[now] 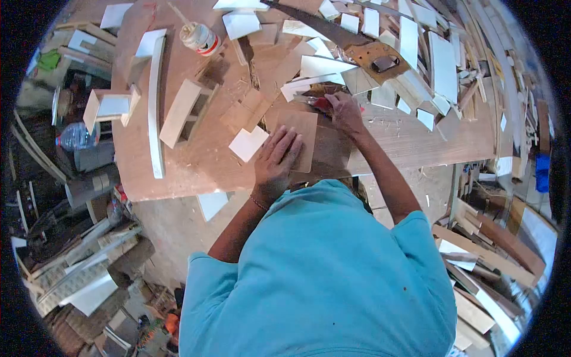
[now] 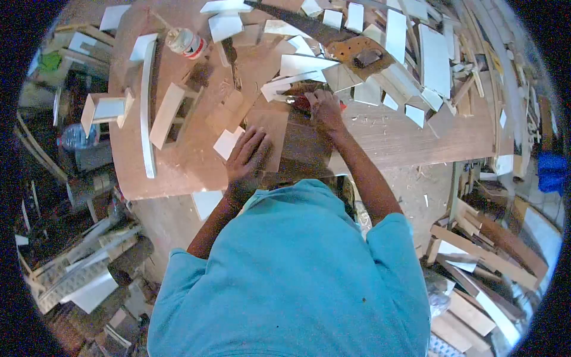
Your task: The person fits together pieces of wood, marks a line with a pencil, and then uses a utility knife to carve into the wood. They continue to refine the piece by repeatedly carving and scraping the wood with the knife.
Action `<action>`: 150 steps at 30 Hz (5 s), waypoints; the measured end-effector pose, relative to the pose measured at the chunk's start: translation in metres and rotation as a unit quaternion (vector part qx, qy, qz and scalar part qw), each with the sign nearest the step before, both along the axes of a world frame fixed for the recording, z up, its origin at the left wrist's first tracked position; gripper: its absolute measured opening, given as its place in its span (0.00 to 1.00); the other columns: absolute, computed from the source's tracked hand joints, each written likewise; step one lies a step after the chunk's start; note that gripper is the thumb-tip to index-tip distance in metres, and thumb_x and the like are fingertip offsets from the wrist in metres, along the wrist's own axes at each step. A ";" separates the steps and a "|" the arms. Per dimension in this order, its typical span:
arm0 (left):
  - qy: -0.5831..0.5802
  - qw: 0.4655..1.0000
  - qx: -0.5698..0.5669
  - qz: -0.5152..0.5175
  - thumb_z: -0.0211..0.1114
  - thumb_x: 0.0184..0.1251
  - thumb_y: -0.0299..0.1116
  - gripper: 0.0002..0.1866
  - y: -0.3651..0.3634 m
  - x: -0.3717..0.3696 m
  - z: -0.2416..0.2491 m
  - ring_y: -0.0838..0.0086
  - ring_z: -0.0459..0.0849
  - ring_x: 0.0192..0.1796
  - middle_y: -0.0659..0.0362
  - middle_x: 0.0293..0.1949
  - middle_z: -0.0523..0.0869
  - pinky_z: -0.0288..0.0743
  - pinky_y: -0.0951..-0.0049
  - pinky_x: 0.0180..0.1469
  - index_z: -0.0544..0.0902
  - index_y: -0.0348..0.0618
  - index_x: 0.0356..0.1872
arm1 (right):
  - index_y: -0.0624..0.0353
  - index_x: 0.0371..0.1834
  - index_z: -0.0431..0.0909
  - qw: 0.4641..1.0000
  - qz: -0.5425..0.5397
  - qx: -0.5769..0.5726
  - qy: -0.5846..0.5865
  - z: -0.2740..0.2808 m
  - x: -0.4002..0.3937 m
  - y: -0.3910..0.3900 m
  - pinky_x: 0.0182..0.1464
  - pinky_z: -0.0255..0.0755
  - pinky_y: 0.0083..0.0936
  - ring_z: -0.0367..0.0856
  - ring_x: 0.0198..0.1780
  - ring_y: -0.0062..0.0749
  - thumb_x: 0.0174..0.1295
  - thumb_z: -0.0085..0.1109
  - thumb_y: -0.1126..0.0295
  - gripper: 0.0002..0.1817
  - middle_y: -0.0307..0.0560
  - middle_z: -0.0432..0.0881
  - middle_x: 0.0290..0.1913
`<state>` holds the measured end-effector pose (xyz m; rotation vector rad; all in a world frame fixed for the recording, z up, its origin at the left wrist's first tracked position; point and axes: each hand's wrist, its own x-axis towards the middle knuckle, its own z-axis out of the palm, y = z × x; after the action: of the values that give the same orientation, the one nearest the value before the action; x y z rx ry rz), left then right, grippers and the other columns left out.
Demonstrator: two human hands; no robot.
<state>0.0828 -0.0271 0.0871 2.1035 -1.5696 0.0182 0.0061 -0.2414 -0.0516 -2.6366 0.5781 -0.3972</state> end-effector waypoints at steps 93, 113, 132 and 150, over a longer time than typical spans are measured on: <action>0.069 0.955 0.286 -0.042 0.54 0.45 0.24 0.04 -0.049 -0.015 -0.052 0.63 0.80 0.30 0.51 0.25 0.78 0.73 0.68 0.30 0.75 0.38 0.24 | 0.62 0.30 0.69 0.929 -0.106 0.263 0.237 0.038 -0.078 0.083 0.28 0.69 0.46 0.76 0.26 0.55 0.61 0.40 0.53 0.20 0.62 0.75 0.22; 0.063 0.956 0.283 -0.042 0.54 0.44 0.24 0.03 -0.050 -0.016 -0.049 0.62 0.80 0.29 0.51 0.25 0.78 0.73 0.67 0.29 0.75 0.39 0.23 | 0.61 0.29 0.71 0.941 -0.141 0.240 0.190 0.048 -0.073 0.086 0.25 0.70 0.43 0.77 0.24 0.51 0.60 0.41 0.53 0.20 0.58 0.76 0.19; 0.045 0.959 0.278 -0.033 0.53 0.45 0.24 0.03 -0.049 -0.020 -0.047 0.65 0.80 0.31 0.52 0.26 0.78 0.74 0.69 0.27 0.74 0.39 0.24 | 0.63 0.26 0.70 0.929 -0.152 0.233 0.244 0.041 -0.073 0.085 0.29 0.71 0.44 0.77 0.26 0.53 0.59 0.42 0.53 0.21 0.60 0.76 0.21; -0.023 0.963 0.265 -0.032 0.54 0.45 0.25 0.04 -0.042 -0.031 -0.053 0.69 0.80 0.29 0.55 0.26 0.77 0.73 0.73 0.23 0.73 0.40 0.25 | 0.62 0.29 0.70 0.927 -0.117 0.285 0.213 0.065 -0.094 0.078 0.30 0.68 0.45 0.76 0.28 0.55 0.60 0.42 0.53 0.20 0.61 0.75 0.22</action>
<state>0.0520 -0.0689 0.0344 2.4557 -1.8206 -0.4245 -0.0880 -0.1629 0.0130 -2.0870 0.9799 0.2642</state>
